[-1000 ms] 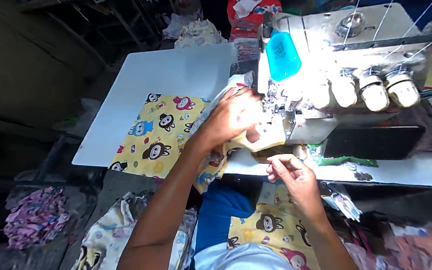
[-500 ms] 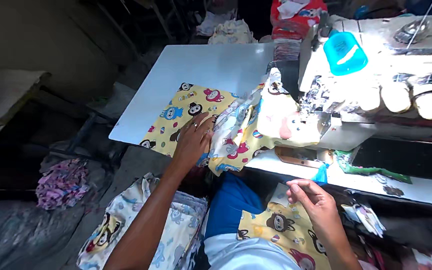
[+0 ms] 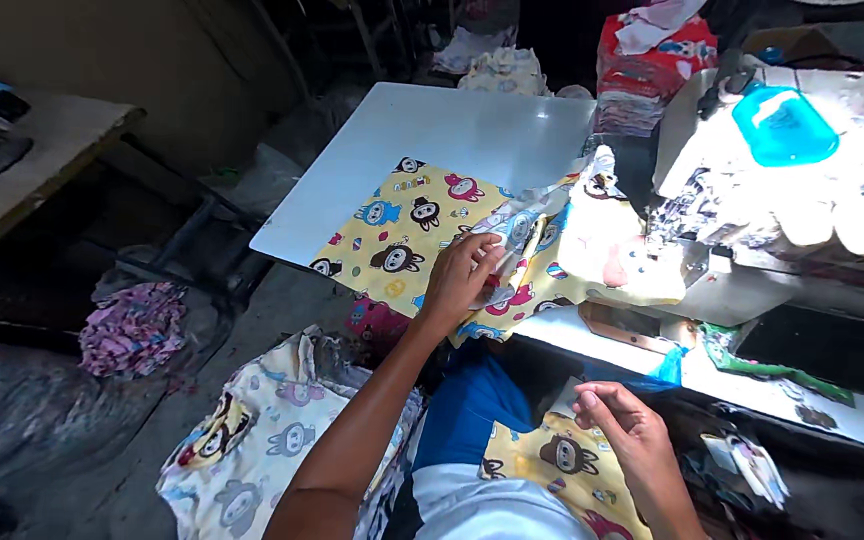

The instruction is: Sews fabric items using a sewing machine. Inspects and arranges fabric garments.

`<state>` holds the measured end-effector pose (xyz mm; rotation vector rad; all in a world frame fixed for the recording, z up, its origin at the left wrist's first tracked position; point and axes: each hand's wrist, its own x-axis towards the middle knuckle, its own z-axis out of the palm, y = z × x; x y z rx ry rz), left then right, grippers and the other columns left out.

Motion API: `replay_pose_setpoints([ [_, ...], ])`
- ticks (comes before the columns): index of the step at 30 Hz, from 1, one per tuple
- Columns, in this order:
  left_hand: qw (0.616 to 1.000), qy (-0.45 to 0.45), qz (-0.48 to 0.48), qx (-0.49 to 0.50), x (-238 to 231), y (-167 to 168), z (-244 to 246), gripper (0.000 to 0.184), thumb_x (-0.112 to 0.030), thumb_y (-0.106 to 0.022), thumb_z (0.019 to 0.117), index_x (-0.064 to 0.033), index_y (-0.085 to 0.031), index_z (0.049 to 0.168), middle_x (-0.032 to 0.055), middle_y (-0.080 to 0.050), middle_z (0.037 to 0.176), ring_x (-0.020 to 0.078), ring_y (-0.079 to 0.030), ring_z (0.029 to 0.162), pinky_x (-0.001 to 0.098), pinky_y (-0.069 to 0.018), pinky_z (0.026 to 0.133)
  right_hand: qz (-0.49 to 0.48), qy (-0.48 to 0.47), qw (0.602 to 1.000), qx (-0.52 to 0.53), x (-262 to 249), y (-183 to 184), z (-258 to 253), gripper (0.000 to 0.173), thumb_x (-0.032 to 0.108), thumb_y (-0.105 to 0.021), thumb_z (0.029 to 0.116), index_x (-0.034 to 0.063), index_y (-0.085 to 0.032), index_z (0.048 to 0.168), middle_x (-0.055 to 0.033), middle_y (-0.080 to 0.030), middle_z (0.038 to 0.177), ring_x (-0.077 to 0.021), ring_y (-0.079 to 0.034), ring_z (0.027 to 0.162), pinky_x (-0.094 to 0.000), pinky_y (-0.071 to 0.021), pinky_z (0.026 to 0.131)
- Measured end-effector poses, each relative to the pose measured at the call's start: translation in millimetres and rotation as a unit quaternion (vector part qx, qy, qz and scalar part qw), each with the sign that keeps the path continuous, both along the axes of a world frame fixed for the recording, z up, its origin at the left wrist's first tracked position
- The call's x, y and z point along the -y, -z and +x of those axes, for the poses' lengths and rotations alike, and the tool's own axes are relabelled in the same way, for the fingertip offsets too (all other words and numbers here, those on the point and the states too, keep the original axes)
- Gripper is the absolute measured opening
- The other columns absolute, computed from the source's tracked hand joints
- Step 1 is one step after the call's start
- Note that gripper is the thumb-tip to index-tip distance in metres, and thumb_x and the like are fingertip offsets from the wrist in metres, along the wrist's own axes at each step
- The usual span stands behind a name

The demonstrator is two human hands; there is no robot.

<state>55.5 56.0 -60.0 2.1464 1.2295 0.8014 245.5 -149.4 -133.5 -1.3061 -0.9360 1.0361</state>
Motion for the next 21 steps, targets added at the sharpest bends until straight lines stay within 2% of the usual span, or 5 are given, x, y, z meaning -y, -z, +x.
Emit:
replay_pose_setpoints([
  [7, 0.999, 0.038, 0.001, 0.008, 8.3, -4.4, 5.0, 0.025, -0.032, -0.068, 0.0987, -0.0083, -0.069, 0.105, 0.0049, -0.062, 0.082, 0.0155, -0.058, 0.068, 0.0323, -0.0484, 0.059, -0.005, -0.040, 0.999, -0.002, 3.3, 0.3, -10.6, 0.016, 0.010, -0.059, 0.0997, 0.0028, -0.071, 0.105, 0.0000, -0.072, 0.088, -0.0064, -0.069, 0.075, -0.0198, -0.0597, 0.072],
  [10, 0.999, 0.045, -0.028, 0.006, 6.6, -5.7, -2.7, 0.020, -0.024, -0.070, 0.0981, -0.0041, -0.071, 0.101, 0.0107, -0.067, 0.093, 0.0207, -0.063, 0.075, 0.0393, -0.0537, 0.065, -0.005, -0.043, 0.999, -0.001, 4.3, -0.4, -10.8, 0.016, 0.011, -0.059, 0.0996, 0.0025, -0.071, 0.105, 0.0004, -0.072, 0.088, -0.0061, -0.070, 0.076, -0.0200, -0.0600, 0.072],
  [14, 0.999, 0.003, -0.023, 0.034, -12.1, -11.8, -8.0, 0.030, -0.021, -0.047, 0.1090, -0.0006, -0.068, 0.115, 0.0125, -0.071, 0.103, 0.0213, -0.067, 0.089, 0.0395, -0.0545, 0.080, -0.005, -0.046, 0.999, -0.001, 3.1, -0.4, -10.6, 0.016, 0.011, -0.059, 0.0996, 0.0025, -0.071, 0.105, 0.0005, -0.072, 0.088, -0.0061, -0.070, 0.076, -0.0201, -0.0601, 0.071],
  [18, 0.998, 0.005, -0.028, -0.053, -27.9, -2.6, 4.7, 0.030, -0.024, -0.063, 0.1018, -0.0018, -0.070, 0.121, 0.0161, -0.071, 0.108, 0.0304, -0.068, 0.099, 0.0508, -0.0540, 0.088, 0.005, -0.056, 0.998, -0.006, 0.3, -2.0, -13.9, 0.016, 0.010, -0.059, 0.0997, 0.0021, -0.071, 0.106, -0.0008, -0.072, 0.088, -0.0068, -0.070, 0.076, -0.0205, -0.0601, 0.072],
  [21, 0.995, 0.021, -0.032, -0.087, -37.8, 9.6, 7.6, 0.023, -0.021, -0.066, 0.0994, -0.0024, -0.075, 0.109, 0.0175, -0.071, 0.110, 0.0341, -0.068, 0.103, 0.0555, -0.0521, 0.092, 0.005, -0.056, 0.998, -0.012, 2.1, -4.3, -15.2, 0.016, 0.010, -0.059, 0.0996, 0.0021, -0.071, 0.106, -0.0009, -0.072, 0.089, -0.0072, -0.070, 0.077, -0.0211, -0.0605, 0.073],
])
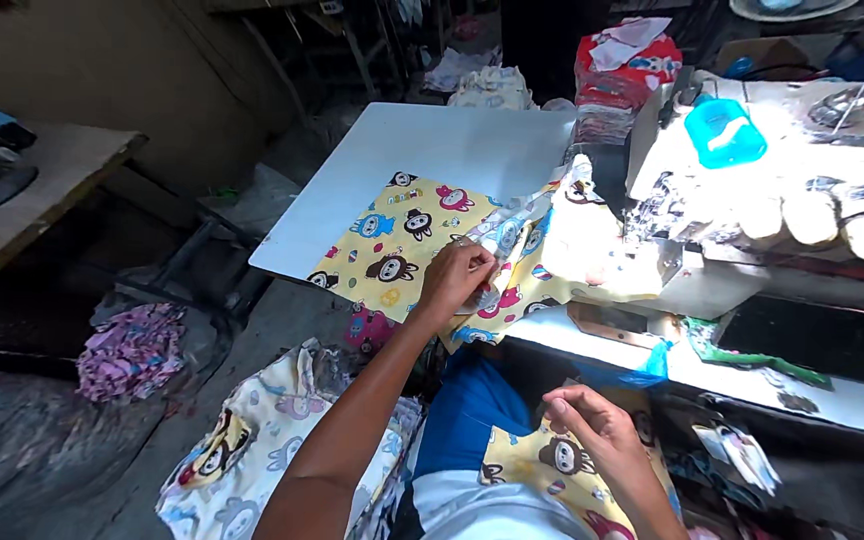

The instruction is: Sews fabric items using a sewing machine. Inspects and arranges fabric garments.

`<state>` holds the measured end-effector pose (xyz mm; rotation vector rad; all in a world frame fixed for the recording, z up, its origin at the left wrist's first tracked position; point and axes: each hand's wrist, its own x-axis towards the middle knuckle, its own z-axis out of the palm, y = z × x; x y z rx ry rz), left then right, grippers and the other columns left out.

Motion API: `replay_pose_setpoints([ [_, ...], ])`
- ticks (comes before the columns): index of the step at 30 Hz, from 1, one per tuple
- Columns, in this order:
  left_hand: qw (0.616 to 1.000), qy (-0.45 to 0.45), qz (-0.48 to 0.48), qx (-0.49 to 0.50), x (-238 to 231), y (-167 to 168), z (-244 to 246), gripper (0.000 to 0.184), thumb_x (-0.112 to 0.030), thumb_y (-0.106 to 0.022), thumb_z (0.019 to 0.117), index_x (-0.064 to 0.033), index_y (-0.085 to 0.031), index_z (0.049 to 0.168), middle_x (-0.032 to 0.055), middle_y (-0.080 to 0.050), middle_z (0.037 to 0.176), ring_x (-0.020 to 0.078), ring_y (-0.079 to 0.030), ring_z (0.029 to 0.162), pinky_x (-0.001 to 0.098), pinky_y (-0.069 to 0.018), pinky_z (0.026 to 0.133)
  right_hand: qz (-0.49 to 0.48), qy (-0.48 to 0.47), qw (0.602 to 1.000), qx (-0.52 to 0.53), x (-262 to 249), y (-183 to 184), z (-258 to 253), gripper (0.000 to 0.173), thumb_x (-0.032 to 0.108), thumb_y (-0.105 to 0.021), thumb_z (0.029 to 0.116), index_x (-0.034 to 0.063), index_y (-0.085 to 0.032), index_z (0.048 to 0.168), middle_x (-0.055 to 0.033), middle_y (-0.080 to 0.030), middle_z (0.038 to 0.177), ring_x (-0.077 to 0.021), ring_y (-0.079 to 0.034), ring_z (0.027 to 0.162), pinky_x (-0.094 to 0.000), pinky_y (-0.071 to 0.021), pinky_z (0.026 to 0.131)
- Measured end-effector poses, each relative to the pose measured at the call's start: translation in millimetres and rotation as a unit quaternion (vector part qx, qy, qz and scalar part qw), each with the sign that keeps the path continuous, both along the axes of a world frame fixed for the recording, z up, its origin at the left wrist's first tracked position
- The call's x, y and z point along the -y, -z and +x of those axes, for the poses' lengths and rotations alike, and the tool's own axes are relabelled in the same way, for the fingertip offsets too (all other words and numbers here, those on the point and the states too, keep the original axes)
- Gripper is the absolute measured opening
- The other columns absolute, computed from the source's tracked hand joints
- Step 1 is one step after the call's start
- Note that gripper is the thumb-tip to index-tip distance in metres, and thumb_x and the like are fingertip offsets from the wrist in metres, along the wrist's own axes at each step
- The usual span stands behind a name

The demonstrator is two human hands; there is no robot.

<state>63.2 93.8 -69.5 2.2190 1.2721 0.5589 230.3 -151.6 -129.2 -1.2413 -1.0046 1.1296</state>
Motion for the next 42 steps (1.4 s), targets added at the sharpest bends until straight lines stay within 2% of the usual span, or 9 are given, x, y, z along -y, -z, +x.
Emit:
replay_pose_setpoints([
  [5, 0.997, -0.012, -0.037, 0.061, -14.9, -38.6, -15.6, 0.029, -0.020, -0.058, 0.1044, 0.0057, -0.069, 0.111, 0.0199, -0.068, 0.109, 0.0295, -0.067, 0.101, 0.0502, -0.0538, 0.090, 0.004, 0.008, 1.000, 0.017, 6.3, 1.8, 12.2, 0.016, 0.012, -0.060, 0.0999, 0.0029, -0.072, 0.106, 0.0000, -0.072, 0.089, -0.0066, -0.070, 0.077, -0.0205, -0.0602, 0.073],
  [11, 0.946, 0.021, -0.227, 0.231, 26.1, -108.7, 1.4, 0.020, -0.018, -0.045, 0.1090, -0.0095, -0.061, 0.100, -0.0060, -0.064, 0.077, 0.0001, -0.063, 0.064, 0.0176, -0.0556, 0.060, 0.065, 0.030, 0.997, 0.024, -20.0, -30.0, 24.8, 0.024, 0.016, -0.055, 0.1033, -0.0001, -0.070, 0.113, -0.0025, -0.075, 0.101, -0.0089, -0.073, 0.090, -0.0247, -0.0615, 0.084],
  [16, 0.946, 0.166, -0.216, 0.175, 68.8, -109.9, 46.0, 0.011, -0.009, -0.057, 0.1031, -0.0013, -0.065, 0.100, 0.0006, -0.068, 0.078, 0.0040, -0.065, 0.060, 0.0205, -0.0582, 0.056, 0.108, -0.003, 0.983, -0.147, -54.8, -58.0, 34.4, 0.067, 0.060, -0.046, 0.1016, 0.0013, -0.066, 0.127, -0.0081, -0.073, 0.120, -0.0190, -0.069, 0.113, -0.0356, -0.0558, 0.100],
  [21, 0.954, 0.279, -0.069, 0.081, 66.8, -93.7, 61.5, 0.010, -0.011, -0.064, 0.1002, -0.0053, -0.073, 0.102, 0.0001, -0.074, 0.080, 0.0042, -0.067, 0.059, 0.0183, -0.0568, 0.053, 0.102, 0.185, 0.973, -0.096, -68.2, -64.0, 40.2, 0.005, 0.008, -0.069, 0.0958, 0.0076, -0.071, 0.100, 0.0001, -0.071, 0.085, -0.0075, -0.069, 0.076, -0.0239, -0.0598, 0.073],
  [27, 0.943, 0.274, 0.189, -0.021, 47.8, -86.7, 73.5, 0.043, -0.042, -0.067, 0.0955, -0.0066, -0.074, 0.119, 0.0144, -0.065, 0.118, 0.0294, -0.057, 0.109, 0.0439, -0.0462, 0.094, 0.146, 0.222, 0.964, 0.017, -62.5, -63.4, 49.0, 0.016, 0.002, -0.072, 0.0913, 0.0063, -0.068, 0.106, 0.0018, -0.073, 0.092, -0.0027, -0.069, 0.081, -0.0181, -0.0584, 0.075],
  [29, 0.937, 0.287, 0.195, -0.027, 44.5, -80.4, 78.1, 0.042, -0.050, -0.067, 0.0920, -0.0115, -0.078, 0.104, 0.0140, -0.064, 0.118, 0.0328, -0.054, 0.116, 0.0483, -0.0425, 0.099, 0.159, 0.224, 0.961, 0.017, -61.6, -65.6, 47.3, 0.019, 0.000, -0.071, 0.0916, 0.0061, -0.069, 0.109, 0.0013, -0.073, 0.096, -0.0033, -0.070, 0.086, -0.0187, -0.0592, 0.078],
  [32, 0.940, 0.295, 0.171, -0.017, 44.4, -78.2, 78.6, 0.034, -0.044, -0.071, 0.0908, -0.0108, -0.072, 0.086, 0.0083, -0.066, 0.104, 0.0255, -0.059, 0.106, 0.0468, -0.0449, 0.092, 0.156, 0.226, 0.961, 0.024, -58.2, -65.7, 46.1, 0.029, 0.000, -0.071, 0.0910, 0.0055, -0.066, 0.119, -0.0007, -0.074, 0.102, -0.0066, -0.072, 0.090, -0.0213, -0.0608, 0.082],
  [36, 0.950, 0.297, 0.087, 0.047, 48.9, -85.5, 78.1, 0.016, -0.022, -0.077, 0.0893, -0.0104, -0.066, 0.090, -0.0022, -0.063, 0.080, 0.0031, -0.058, 0.072, 0.0192, -0.0448, 0.064, 0.129, 0.229, 0.964, 0.024, -54.0, -60.1, 47.1, 0.024, 0.003, -0.073, 0.0907, 0.0048, -0.070, 0.114, -0.0013, -0.076, 0.094, -0.0078, -0.073, 0.082, -0.0217, -0.0620, 0.076],
  [42, 0.948, 0.279, 0.136, 0.066, 52.9, -85.1, 81.7, 0.010, -0.006, -0.073, 0.0867, -0.0088, -0.072, 0.096, 0.0021, -0.068, 0.094, 0.0105, -0.062, 0.093, 0.0288, -0.0478, 0.086, 0.161, 0.254, 0.951, 0.074, -54.0, -57.4, 45.5, 0.013, 0.002, -0.074, 0.0893, 0.0036, -0.071, 0.102, -0.0005, -0.075, 0.092, -0.0046, -0.072, 0.082, -0.0200, -0.0614, 0.079],
])
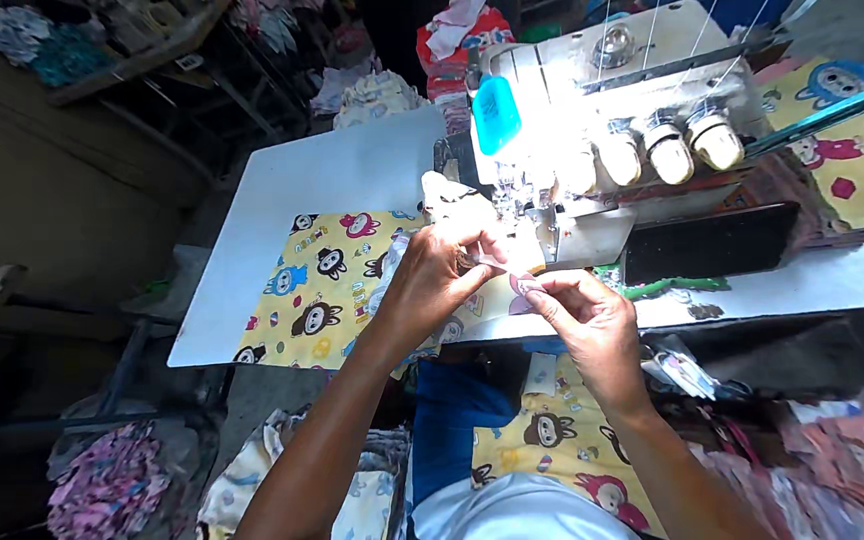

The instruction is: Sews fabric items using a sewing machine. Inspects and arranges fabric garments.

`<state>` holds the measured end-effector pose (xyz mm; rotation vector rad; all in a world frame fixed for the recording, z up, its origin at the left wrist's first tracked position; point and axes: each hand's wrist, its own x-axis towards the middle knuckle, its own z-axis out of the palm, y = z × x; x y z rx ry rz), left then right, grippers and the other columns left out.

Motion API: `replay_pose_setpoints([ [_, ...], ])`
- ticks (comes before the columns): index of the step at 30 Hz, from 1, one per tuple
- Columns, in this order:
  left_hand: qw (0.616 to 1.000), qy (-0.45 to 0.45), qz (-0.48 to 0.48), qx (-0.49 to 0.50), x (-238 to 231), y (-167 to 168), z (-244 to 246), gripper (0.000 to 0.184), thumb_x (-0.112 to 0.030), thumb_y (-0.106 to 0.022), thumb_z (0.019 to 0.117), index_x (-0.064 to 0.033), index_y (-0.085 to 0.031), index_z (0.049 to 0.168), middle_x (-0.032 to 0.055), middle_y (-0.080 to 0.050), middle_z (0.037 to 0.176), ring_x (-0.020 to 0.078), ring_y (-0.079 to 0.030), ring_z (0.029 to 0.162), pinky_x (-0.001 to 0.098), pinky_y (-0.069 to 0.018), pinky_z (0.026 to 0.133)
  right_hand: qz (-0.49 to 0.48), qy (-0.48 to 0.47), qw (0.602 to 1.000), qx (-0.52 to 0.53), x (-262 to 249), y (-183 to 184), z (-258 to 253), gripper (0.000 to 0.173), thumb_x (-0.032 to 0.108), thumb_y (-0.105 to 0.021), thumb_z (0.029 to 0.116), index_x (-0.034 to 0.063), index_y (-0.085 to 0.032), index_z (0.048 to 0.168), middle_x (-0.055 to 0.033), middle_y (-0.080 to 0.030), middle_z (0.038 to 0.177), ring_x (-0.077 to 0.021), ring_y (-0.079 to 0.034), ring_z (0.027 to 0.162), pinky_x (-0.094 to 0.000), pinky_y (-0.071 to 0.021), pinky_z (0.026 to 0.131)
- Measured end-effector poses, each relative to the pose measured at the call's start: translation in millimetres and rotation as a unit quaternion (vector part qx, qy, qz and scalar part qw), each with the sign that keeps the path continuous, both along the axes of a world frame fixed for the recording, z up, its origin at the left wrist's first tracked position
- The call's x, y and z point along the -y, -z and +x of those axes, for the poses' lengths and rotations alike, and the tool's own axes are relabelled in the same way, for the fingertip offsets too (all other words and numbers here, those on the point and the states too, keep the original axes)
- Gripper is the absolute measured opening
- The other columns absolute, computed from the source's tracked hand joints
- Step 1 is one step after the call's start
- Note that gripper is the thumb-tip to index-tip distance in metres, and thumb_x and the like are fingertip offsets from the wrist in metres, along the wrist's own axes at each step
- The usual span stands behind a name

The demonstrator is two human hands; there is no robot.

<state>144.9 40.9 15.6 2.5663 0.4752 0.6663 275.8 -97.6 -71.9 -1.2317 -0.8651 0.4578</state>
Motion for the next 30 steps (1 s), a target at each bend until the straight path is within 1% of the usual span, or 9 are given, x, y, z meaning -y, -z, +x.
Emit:
replay_pose_setpoints([
  [4, 0.995, -0.014, 0.094, -0.025, 5.9, 2.2, -2.0, 0.019, -0.007, -0.072, 0.0893, -0.0063, -0.075, 0.108, 0.0081, -0.071, 0.093, 0.0226, -0.064, 0.088, 0.0420, -0.0466, 0.082, 0.008, 0.004, 1.000, 0.024, 0.7, 3.7, -0.3, 0.018, 0.001, -0.073, 0.0896, 0.0022, -0.073, 0.107, -0.0027, -0.074, 0.097, -0.0069, -0.073, 0.086, -0.0215, -0.0620, 0.080],
  [8, 0.988, -0.061, 0.138, -0.037, 3.2, 8.2, -3.8, 0.016, -0.024, -0.073, 0.0901, -0.0078, -0.075, 0.088, 0.0133, -0.067, 0.096, 0.0310, -0.062, 0.095, 0.0470, -0.0449, 0.083, 0.012, 0.004, 1.000, 0.009, 3.6, 8.6, -2.4, 0.016, -0.001, -0.072, 0.0896, 0.0006, -0.073, 0.105, -0.0043, -0.074, 0.095, -0.0091, -0.073, 0.083, -0.0232, -0.0632, 0.078],
  [10, 0.992, -0.055, 0.110, -0.022, 1.1, 8.6, -7.0, 0.019, -0.027, -0.073, 0.0899, -0.0085, -0.072, 0.085, 0.0112, -0.063, 0.103, 0.0276, -0.059, 0.099, 0.0456, -0.0435, 0.083, 0.015, 0.008, 1.000, -0.002, 6.1, 12.1, -3.9, 0.012, -0.001, -0.072, 0.0891, 0.0000, -0.073, 0.101, -0.0046, -0.073, 0.092, -0.0095, -0.073, 0.078, -0.0231, -0.0634, 0.075],
  [12, 0.997, -0.049, 0.058, 0.003, -1.2, 9.6, -7.8, 0.019, -0.029, -0.073, 0.0913, -0.0110, -0.074, 0.086, 0.0052, -0.068, 0.105, 0.0189, -0.061, 0.100, 0.0387, -0.0455, 0.085, 0.015, 0.020, 1.000, 0.002, 9.0, 16.5, -5.5, 0.010, 0.002, -0.073, 0.0896, 0.0018, -0.074, 0.099, -0.0032, -0.071, 0.093, -0.0076, -0.071, 0.079, -0.0217, -0.0623, 0.075],
  [17, 0.997, -0.003, 0.065, 0.051, -2.0, 17.8, -2.5, 0.015, -0.016, -0.067, 0.0976, -0.0025, -0.074, 0.093, 0.0072, -0.069, 0.088, 0.0076, -0.062, 0.080, 0.0199, -0.0479, 0.076, 0.042, 0.099, 0.993, 0.055, 4.1, 29.9, -6.0, 0.007, 0.009, -0.077, 0.0888, 0.0066, -0.076, 0.095, -0.0023, -0.066, 0.107, -0.0061, -0.064, 0.101, -0.0187, -0.0552, 0.086],
  [20, 0.986, 0.003, 0.136, 0.098, -18.8, 28.2, 12.1, 0.020, -0.018, -0.067, 0.0976, -0.0004, -0.076, 0.093, 0.0122, -0.071, 0.081, 0.0135, -0.060, 0.070, 0.0252, -0.0446, 0.068, 0.037, 0.101, 0.992, 0.072, -6.5, 33.0, 2.5, 0.010, 0.009, -0.075, 0.0909, 0.0065, -0.078, 0.100, -0.0057, -0.065, 0.125, -0.0074, -0.063, 0.113, -0.0193, -0.0554, 0.090],
  [22, 0.981, 0.008, 0.161, 0.108, -30.0, 30.1, 19.1, 0.019, -0.018, -0.068, 0.0973, -0.0017, -0.077, 0.094, 0.0129, -0.074, 0.086, 0.0160, -0.066, 0.077, 0.0270, -0.0481, 0.073, 0.032, 0.082, 0.995, 0.053, -14.4, 34.2, 7.7, 0.009, 0.008, -0.075, 0.0909, 0.0056, -0.078, 0.099, -0.0066, -0.066, 0.128, -0.0091, -0.066, 0.113, -0.0218, -0.0577, 0.090],
  [25, 0.982, 0.043, 0.135, 0.122, -43.4, 31.8, 29.7, 0.013, -0.012, -0.071, 0.0947, -0.0003, -0.076, 0.094, 0.0135, -0.074, 0.092, 0.0152, -0.070, 0.089, 0.0256, -0.0512, 0.083, 0.034, 0.063, 0.997, 0.016, -20.7, 32.1, 12.1, 0.008, 0.006, -0.074, 0.0905, 0.0045, -0.078, 0.098, -0.0046, -0.071, 0.118, -0.0089, -0.068, 0.106, -0.0225, -0.0584, 0.087],
  [30, 0.989, 0.067, 0.042, 0.124, -58.4, 43.0, 34.9, 0.008, -0.007, -0.074, 0.0892, 0.0009, -0.074, 0.091, 0.0097, -0.072, 0.089, 0.0084, -0.066, 0.084, 0.0221, -0.0502, 0.080, 0.048, 0.038, 0.998, -0.035, -16.0, 33.2, 11.2, 0.007, 0.003, -0.075, 0.0886, 0.0034, -0.076, 0.095, -0.0043, -0.072, 0.105, -0.0118, -0.070, 0.096, -0.0262, -0.0611, 0.085],
])
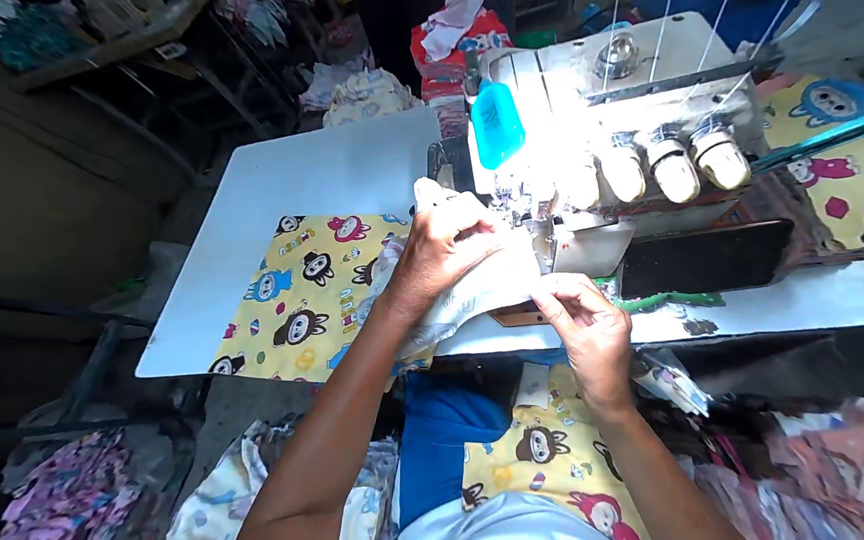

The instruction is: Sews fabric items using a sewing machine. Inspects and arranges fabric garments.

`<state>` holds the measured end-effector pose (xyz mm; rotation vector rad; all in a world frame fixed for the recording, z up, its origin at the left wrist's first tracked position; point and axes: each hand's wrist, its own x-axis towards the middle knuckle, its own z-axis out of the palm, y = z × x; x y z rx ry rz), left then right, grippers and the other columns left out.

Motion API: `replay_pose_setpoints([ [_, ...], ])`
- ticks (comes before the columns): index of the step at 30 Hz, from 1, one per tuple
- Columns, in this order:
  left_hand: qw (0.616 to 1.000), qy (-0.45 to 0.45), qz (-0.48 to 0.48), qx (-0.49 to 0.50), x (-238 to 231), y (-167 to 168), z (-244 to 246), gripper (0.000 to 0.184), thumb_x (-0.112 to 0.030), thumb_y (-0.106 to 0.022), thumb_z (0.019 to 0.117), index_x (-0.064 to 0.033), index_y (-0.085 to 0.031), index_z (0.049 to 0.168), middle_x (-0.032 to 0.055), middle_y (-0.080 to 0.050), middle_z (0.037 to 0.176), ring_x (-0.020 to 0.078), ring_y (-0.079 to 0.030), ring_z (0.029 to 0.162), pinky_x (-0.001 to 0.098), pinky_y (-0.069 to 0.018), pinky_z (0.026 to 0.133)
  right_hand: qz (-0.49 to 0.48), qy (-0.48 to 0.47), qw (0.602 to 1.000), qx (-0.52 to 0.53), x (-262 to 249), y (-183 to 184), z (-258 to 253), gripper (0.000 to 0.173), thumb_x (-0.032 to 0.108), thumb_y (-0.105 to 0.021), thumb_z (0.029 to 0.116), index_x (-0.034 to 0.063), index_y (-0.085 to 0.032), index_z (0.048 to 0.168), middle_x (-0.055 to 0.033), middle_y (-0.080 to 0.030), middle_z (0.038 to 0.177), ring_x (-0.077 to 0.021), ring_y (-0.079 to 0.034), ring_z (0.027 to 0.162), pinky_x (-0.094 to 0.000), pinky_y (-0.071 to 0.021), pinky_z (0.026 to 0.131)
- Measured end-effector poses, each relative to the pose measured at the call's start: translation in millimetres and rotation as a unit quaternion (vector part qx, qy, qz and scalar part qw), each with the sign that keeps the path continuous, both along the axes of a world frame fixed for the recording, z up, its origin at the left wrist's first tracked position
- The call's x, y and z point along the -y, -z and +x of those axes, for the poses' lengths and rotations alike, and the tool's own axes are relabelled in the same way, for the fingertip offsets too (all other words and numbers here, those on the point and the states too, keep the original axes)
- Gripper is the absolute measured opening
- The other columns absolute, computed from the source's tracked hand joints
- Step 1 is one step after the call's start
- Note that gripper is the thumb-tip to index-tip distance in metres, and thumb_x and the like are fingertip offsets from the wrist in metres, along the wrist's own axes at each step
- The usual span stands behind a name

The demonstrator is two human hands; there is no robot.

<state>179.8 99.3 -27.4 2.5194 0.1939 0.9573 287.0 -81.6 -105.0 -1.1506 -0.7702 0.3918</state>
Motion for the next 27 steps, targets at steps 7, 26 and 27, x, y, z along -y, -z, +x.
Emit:
replay_pose_setpoints([
  [7, 0.994, -0.029, -0.022, -0.106, 21.5, -13.6, -24.2, 0.005, -0.012, -0.072, 0.0907, -0.0080, -0.075, 0.090, 0.0003, -0.070, 0.088, 0.0050, -0.065, 0.083, 0.0210, -0.0518, 0.075, 0.014, -0.075, 0.993, -0.087, 17.8, 6.2, -10.4, 0.003, 0.005, -0.077, 0.0882, 0.0041, -0.076, 0.091, -0.0053, -0.073, 0.100, -0.0104, -0.070, 0.093, -0.0222, -0.0596, 0.082],
  [26, 0.991, -0.112, 0.001, -0.074, 36.0, -2.7, -23.3, 0.015, -0.002, -0.066, 0.0924, -0.0047, -0.075, 0.103, 0.0091, -0.068, 0.102, 0.0164, -0.064, 0.097, 0.0268, -0.0501, 0.086, -0.038, -0.125, 0.977, -0.170, 12.3, -15.6, -15.6, 0.013, -0.007, -0.065, 0.0934, -0.0021, -0.062, 0.105, -0.0088, -0.074, 0.091, -0.0166, -0.075, 0.077, -0.0293, -0.0654, 0.073],
  [27, 0.990, -0.114, 0.001, -0.080, 34.0, -4.0, -20.7, 0.015, -0.001, -0.063, 0.0921, -0.0044, -0.073, 0.103, 0.0087, -0.068, 0.102, 0.0160, -0.064, 0.097, 0.0268, -0.0509, 0.086, -0.033, -0.115, 0.979, -0.168, 11.9, -18.8, -15.2, 0.016, -0.008, -0.066, 0.0919, -0.0018, -0.061, 0.106, -0.0079, -0.074, 0.090, -0.0160, -0.075, 0.074, -0.0287, -0.0656, 0.071],
])
